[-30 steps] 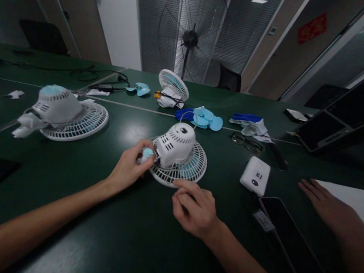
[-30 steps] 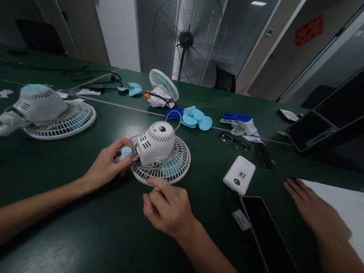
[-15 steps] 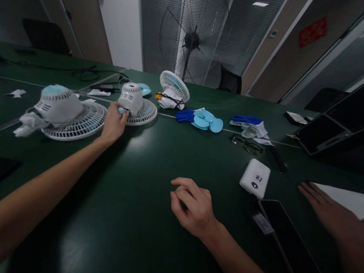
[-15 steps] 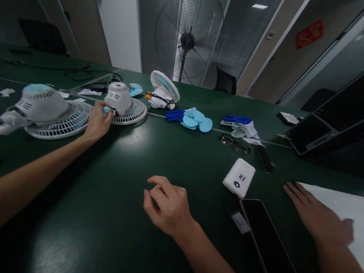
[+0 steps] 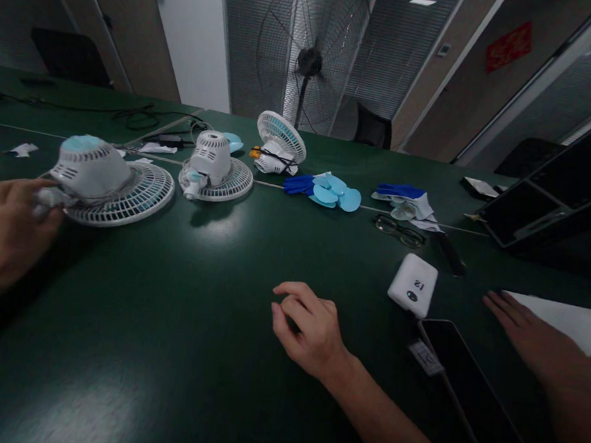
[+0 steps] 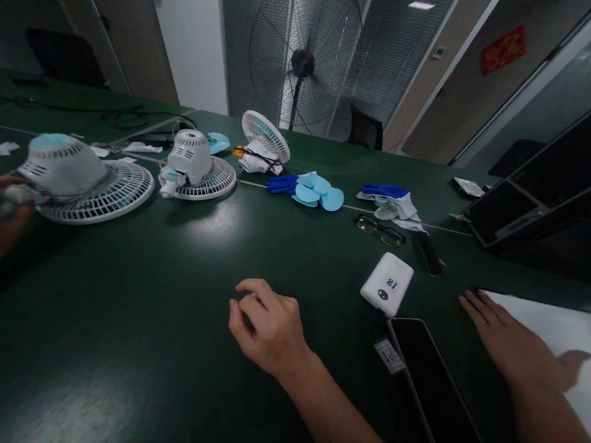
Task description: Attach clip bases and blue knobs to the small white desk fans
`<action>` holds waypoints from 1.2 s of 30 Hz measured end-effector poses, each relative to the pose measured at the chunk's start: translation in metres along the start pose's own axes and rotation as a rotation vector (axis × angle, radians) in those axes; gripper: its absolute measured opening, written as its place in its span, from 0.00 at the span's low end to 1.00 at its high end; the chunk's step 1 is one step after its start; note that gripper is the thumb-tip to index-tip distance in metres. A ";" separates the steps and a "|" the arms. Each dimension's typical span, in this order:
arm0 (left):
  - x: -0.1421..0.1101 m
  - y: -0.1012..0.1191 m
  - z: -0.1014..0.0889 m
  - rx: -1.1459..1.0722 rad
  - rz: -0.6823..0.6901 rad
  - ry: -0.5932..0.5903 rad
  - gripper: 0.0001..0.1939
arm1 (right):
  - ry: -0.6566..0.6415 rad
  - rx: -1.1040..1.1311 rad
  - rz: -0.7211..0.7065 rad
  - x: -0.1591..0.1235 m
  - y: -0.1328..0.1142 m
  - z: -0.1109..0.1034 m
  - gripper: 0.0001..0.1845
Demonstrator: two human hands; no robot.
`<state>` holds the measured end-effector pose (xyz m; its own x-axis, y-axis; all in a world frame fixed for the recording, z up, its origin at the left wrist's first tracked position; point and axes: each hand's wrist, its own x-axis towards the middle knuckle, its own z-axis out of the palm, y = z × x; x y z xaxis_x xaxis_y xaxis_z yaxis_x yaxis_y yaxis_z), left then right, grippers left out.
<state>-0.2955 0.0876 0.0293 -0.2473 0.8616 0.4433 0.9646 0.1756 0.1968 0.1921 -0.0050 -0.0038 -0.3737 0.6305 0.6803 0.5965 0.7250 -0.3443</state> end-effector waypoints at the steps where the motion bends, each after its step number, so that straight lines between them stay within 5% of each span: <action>1: -0.003 -0.002 0.000 -0.047 0.043 0.027 0.25 | -0.002 0.003 0.005 0.000 0.000 0.000 0.13; 6: -0.012 0.008 -0.002 -0.101 0.188 0.184 0.24 | -0.002 -0.012 0.028 0.000 -0.002 -0.001 0.15; 10: -0.013 0.004 -0.006 -0.055 0.250 0.130 0.24 | -0.005 0.018 0.013 0.001 -0.003 -0.002 0.15; 13: -0.016 0.004 -0.006 0.019 0.198 0.074 0.25 | -0.010 0.031 0.011 0.002 -0.003 -0.002 0.14; 19: -0.003 0.009 0.006 -0.075 0.032 0.150 0.28 | -0.023 0.027 0.024 0.001 -0.001 -0.001 0.14; 22: 0.005 0.006 0.006 -0.173 -0.131 0.033 0.27 | -0.032 0.034 0.025 0.001 -0.001 -0.001 0.13; 24: 0.004 0.010 0.002 -0.193 -0.119 -0.026 0.26 | -0.036 0.040 0.029 0.000 0.000 0.000 0.14; 36: -0.082 0.084 -0.015 -0.317 -0.011 0.043 0.18 | -0.091 0.085 0.015 0.003 0.001 0.001 0.12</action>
<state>-0.1959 0.0245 0.0227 -0.2676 0.8384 0.4749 0.8868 0.0216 0.4617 0.1910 -0.0020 -0.0026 -0.4301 0.6615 0.6143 0.5418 0.7335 -0.4104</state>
